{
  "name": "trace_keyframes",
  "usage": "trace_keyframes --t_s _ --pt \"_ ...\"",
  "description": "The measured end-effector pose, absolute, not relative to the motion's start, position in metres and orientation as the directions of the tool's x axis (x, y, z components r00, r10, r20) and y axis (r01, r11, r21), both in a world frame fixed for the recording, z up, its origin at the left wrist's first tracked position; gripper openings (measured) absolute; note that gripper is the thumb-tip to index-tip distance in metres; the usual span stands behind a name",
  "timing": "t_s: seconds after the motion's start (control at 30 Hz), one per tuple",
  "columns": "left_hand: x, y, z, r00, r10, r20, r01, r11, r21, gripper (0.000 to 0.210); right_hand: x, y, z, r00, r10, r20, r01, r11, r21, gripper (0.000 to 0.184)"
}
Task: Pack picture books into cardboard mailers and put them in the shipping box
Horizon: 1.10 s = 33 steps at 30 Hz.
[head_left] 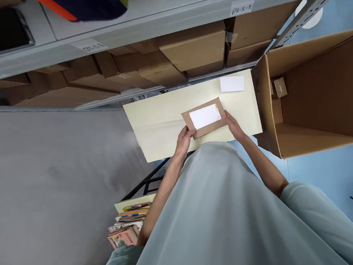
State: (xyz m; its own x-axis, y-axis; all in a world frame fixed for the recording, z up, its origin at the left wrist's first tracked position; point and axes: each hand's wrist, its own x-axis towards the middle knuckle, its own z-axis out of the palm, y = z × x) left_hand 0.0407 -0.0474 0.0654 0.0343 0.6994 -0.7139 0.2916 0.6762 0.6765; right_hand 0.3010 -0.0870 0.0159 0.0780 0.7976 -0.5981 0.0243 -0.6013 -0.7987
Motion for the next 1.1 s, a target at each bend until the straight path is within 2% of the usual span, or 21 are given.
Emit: trace_keyframes --t_s 0.17,0.3,0.57,0.7,0.8,0.93,1.03,1.1 --pt "0.059 -0.032 0.085 0.157 0.767 -0.622 0.176 0.598 0.782 0.062 0.333 -0.075 0.050 0.174 0.873 -0.456 0.096 -0.476 -0.874 0.084" --pt "0.058 -0.025 0.086 0.208 0.801 -0.561 0.176 0.534 0.827 0.064 0.328 -0.070 0.067 0.191 0.903 -0.386 0.155 -0.416 -0.896 0.084" --pt "-0.005 -0.025 0.058 0.088 0.812 -0.577 0.310 0.528 0.791 0.066 0.247 -0.068 0.041 0.101 0.879 -0.466 0.193 -0.477 -0.858 0.098" --pt "-0.024 -0.030 0.050 0.074 0.804 -0.590 0.312 0.544 0.779 0.060 0.220 -0.066 0.030 0.032 0.861 -0.508 0.189 -0.504 -0.843 0.096" --pt "-0.033 -0.038 0.047 0.081 0.803 -0.590 0.279 0.550 0.787 0.057 0.215 -0.065 0.032 0.053 0.851 -0.522 0.213 -0.520 -0.827 0.099" --pt "-0.044 -0.048 0.048 0.034 0.873 -0.486 0.266 0.460 0.847 0.065 0.220 -0.067 0.044 0.124 0.889 -0.441 0.268 -0.458 -0.848 0.109" --pt "-0.047 -0.048 0.049 -0.012 0.911 -0.413 0.344 0.391 0.854 0.069 0.224 -0.068 0.052 0.218 0.896 -0.388 0.375 -0.443 -0.814 0.103" --pt "-0.045 -0.045 0.047 -0.030 0.921 -0.387 0.389 0.368 0.845 0.068 0.225 -0.068 0.054 0.221 0.905 -0.363 0.478 -0.425 -0.769 0.097"
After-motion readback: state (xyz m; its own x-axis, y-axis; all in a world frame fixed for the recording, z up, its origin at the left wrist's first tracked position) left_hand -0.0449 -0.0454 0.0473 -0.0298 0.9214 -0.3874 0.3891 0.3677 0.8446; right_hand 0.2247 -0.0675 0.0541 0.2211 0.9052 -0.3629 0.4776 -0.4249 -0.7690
